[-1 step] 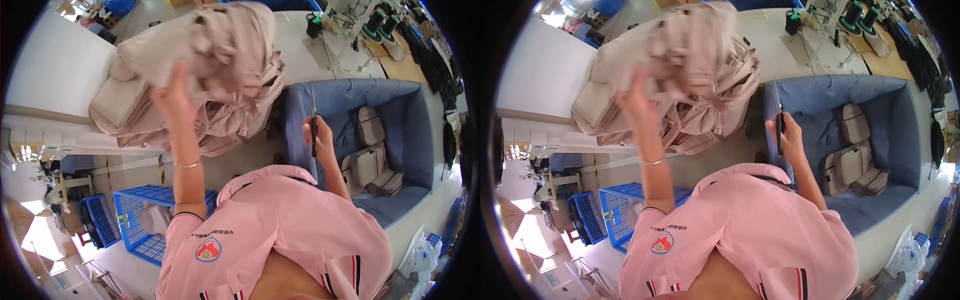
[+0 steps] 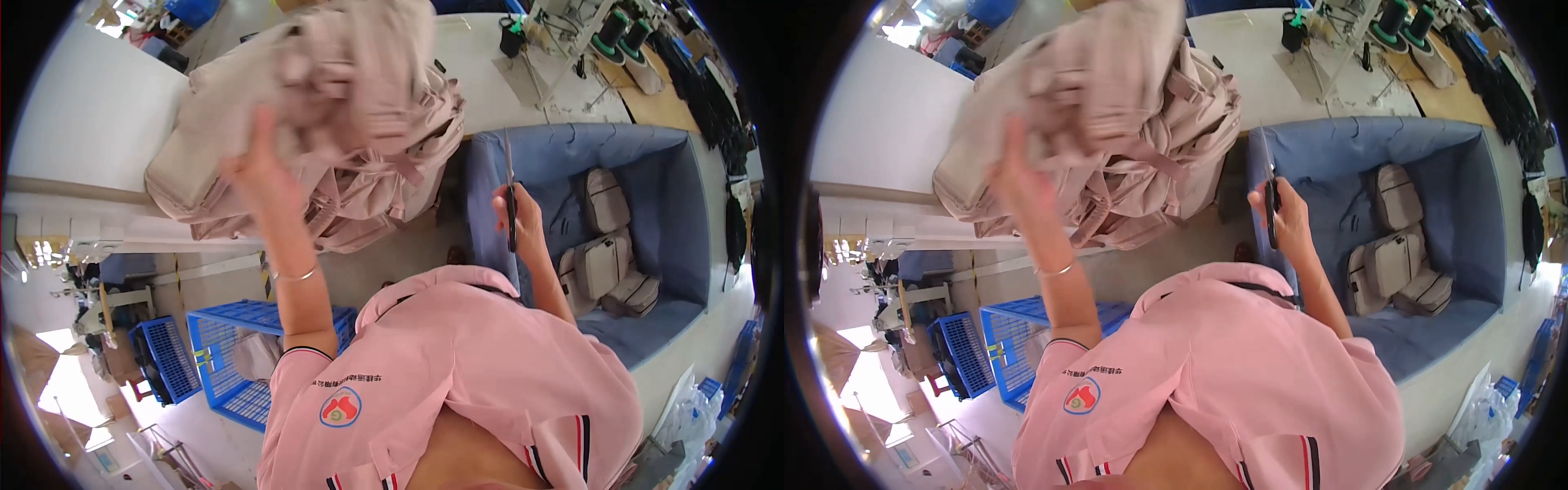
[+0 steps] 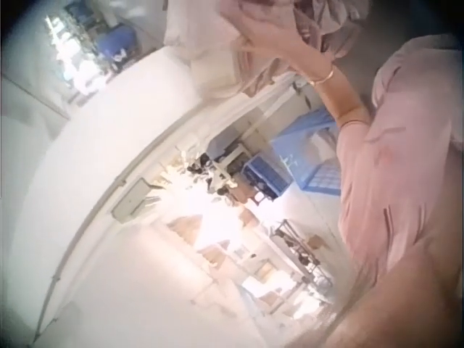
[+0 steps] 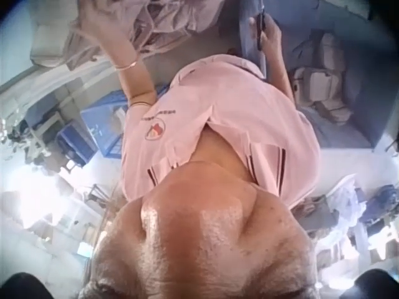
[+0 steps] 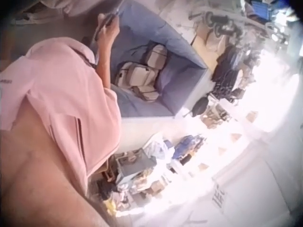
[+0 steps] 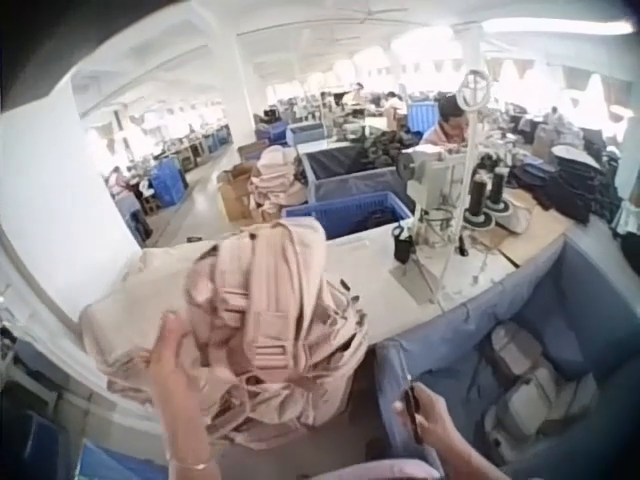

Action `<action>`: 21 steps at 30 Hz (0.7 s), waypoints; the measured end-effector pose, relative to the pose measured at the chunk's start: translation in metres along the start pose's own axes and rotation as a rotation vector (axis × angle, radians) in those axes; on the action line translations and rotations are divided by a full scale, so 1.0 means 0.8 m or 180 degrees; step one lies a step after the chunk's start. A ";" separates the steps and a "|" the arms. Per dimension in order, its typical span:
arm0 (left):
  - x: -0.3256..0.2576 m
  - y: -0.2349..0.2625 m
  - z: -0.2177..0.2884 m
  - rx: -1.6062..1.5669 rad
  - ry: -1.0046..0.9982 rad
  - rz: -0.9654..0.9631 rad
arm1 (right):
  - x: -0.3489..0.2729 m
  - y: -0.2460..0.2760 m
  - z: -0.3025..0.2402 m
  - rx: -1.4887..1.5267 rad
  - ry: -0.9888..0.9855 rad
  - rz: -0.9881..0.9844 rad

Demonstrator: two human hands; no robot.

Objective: Trimming excess threads and loose material from manufactured backpacks using scissors.

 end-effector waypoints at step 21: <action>-0.234 0.188 -0.144 -0.2218 0.1627 0.0066 | 0.041 -0.248 -0.083 0.2134 0.0179 -0.2087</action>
Point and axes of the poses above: each hand's wrist, its own x-axis towards the middle knuckle, its own y-axis out of the back of the hand, z = x × y, the point moved 7 cm from there along x, towards the middle knuckle, and after that the axes turned 11 degrees about -z, right-handed, at the moved point
